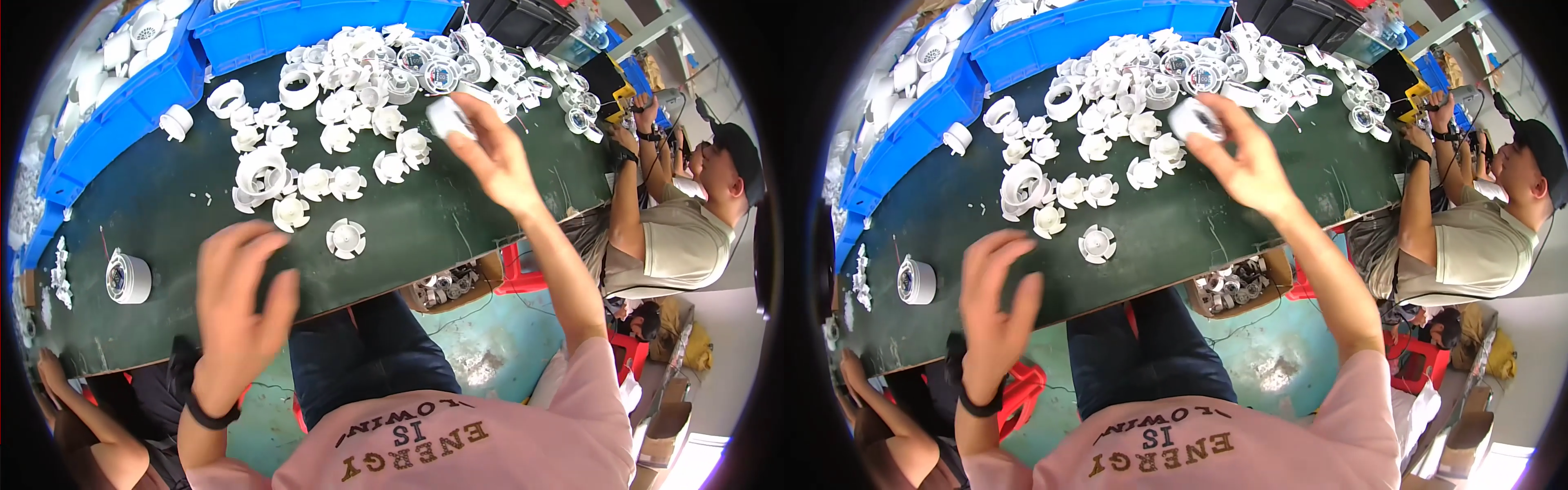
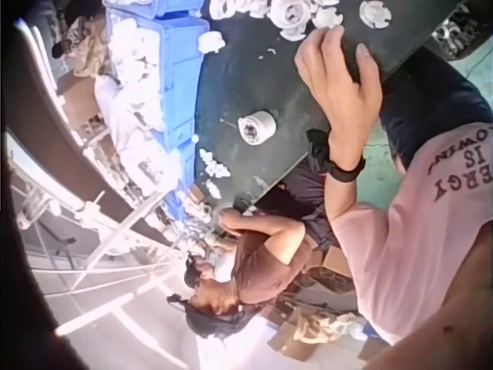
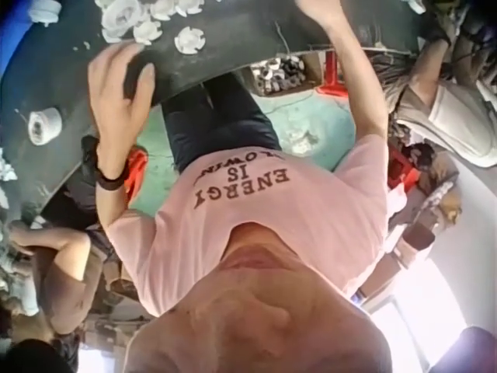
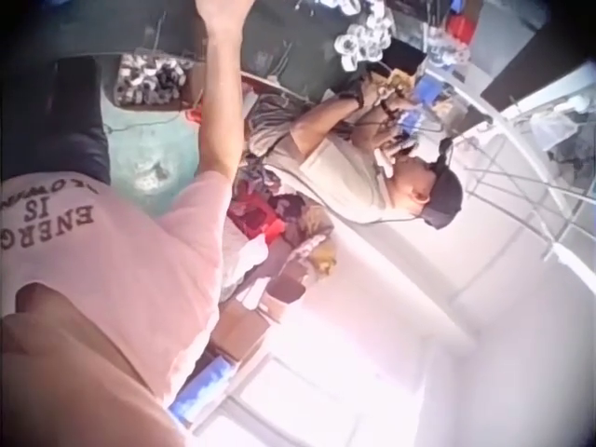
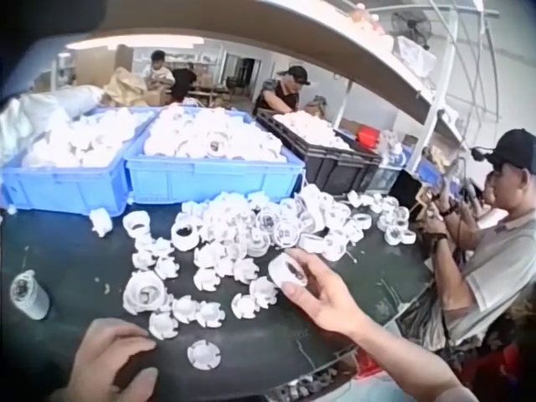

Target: The person assembles fan components by hand, picking up a white plastic housing and a fan blade, then pressing the blade onto the motor shaft. They then pick up a second housing piece, align it with the first, and press the two components together.

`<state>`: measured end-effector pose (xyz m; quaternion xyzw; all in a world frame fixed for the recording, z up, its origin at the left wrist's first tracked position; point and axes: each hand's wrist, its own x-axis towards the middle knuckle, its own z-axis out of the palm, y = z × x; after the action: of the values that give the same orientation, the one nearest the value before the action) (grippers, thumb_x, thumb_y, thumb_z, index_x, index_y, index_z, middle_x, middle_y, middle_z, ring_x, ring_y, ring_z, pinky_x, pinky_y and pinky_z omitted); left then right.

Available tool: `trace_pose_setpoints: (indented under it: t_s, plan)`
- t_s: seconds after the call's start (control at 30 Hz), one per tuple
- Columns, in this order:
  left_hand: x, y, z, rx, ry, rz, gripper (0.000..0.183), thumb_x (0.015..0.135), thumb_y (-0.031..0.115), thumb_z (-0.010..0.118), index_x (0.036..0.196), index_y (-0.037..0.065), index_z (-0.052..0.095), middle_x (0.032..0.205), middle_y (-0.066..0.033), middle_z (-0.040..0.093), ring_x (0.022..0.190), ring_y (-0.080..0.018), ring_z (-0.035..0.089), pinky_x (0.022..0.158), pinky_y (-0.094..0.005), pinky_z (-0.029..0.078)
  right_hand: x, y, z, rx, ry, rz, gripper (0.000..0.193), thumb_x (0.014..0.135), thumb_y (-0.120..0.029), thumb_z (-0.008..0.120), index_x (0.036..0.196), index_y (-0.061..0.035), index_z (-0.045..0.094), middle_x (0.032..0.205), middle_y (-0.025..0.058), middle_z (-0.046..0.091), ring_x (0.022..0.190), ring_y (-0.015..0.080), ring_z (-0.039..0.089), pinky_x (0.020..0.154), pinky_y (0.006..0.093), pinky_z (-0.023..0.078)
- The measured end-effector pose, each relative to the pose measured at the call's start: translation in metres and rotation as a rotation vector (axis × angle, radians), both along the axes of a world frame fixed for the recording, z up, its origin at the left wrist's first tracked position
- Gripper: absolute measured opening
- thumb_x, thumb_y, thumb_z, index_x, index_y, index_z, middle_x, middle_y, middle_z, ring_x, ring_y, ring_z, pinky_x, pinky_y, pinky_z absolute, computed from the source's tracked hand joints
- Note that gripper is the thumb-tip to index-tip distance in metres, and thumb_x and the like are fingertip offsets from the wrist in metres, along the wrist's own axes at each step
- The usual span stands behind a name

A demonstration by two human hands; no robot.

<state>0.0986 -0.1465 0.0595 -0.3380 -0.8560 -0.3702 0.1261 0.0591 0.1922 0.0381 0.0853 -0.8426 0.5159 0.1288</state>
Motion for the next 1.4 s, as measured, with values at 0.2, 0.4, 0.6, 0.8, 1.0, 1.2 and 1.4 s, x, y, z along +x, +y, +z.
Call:
trace_pose_setpoints:
  t_s: [0.2,0.4,0.6,0.8,1.0,1.2,1.4]
  plan:
    - [-0.035,0.090,-0.020,-0.087,0.150,-0.123,0.039,0.074,0.014,0.069,0.109,0.001,0.058,0.103,-0.0143,0.057,0.100,-0.0314,0.053,0.089,-0.0431,0.038,-0.010,-0.029,-0.014,0.439,0.151,0.068,0.051,0.087,-0.013,0.067,0.134,-0.0036,0.047,0.123,0.0102,0.053,0.115,0.0190,0.051,0.097,0.0342,0.043]
    - [-0.074,0.115,-0.052,-0.251,0.195,-0.042,0.034,0.074,0.014,0.071,0.103,0.002,0.059,0.093,-0.0098,0.057,0.092,-0.0290,0.054,0.082,-0.0423,0.039,-0.004,-0.007,-0.019,-0.233,-0.005,-0.008,0.051,0.088,-0.007,0.066,0.134,0.0025,0.046,0.122,0.0093,0.056,0.111,0.0157,0.054,0.097,0.0291,0.043]
    - [-0.078,0.115,-0.055,-0.087,0.275,-0.088,0.018,0.080,0.016,0.067,0.083,0.000,0.059,0.081,-0.0135,0.055,0.077,-0.0287,0.056,0.068,-0.0391,0.046,0.009,0.036,-0.033,0.360,0.059,-0.188,0.050,0.091,-0.015,0.063,0.136,-0.0014,0.046,0.122,0.0096,0.056,0.114,0.0171,0.051,0.097,0.0307,0.041]
    - [-0.086,0.117,-0.050,-0.109,0.317,-0.033,0.012,0.088,0.012,0.059,0.085,0.001,0.056,0.066,-0.0131,0.055,0.069,-0.0308,0.056,0.060,-0.0423,0.044,0.010,0.046,-0.045,0.105,0.078,-0.188,0.044,0.098,-0.020,0.049,0.139,-0.0055,0.044,0.122,0.0110,0.053,0.110,0.0165,0.051,0.100,0.0270,0.034]
    - [-0.096,0.111,-0.060,-0.116,0.222,-0.027,0.016,0.088,0.014,0.059,0.076,0.004,0.059,0.064,-0.0118,0.054,0.069,-0.0302,0.054,0.061,-0.0407,0.041,0.013,0.037,-0.041,0.438,0.162,-0.138,0.045,0.100,-0.024,0.046,0.140,-0.0044,0.042,0.122,0.0135,0.051,0.113,0.0247,0.045,0.101,0.0337,0.032]
    - [-0.096,0.113,-0.061,-0.058,0.288,0.029,0.010,0.082,0.015,0.065,0.077,0.007,0.063,0.076,-0.0045,0.056,0.082,-0.0242,0.052,0.071,-0.0374,0.039,0.009,0.031,-0.040,0.569,0.186,-0.154,0.045,0.099,-0.026,0.046,0.137,-0.0011,0.043,0.121,0.0184,0.049,0.110,0.0328,0.042,0.100,0.0386,0.033]
    - [-0.076,0.115,-0.033,-0.034,0.276,-0.078,0.015,0.072,0.011,0.069,0.083,0.004,0.061,0.083,-0.0083,0.053,0.085,-0.0275,0.051,0.074,-0.0404,0.038,0.010,0.012,-0.028,0.843,0.228,-0.199,0.052,0.090,-0.011,0.054,0.140,-0.0087,0.041,0.121,0.0197,0.046,0.110,0.0355,0.044,0.095,0.0426,0.034]
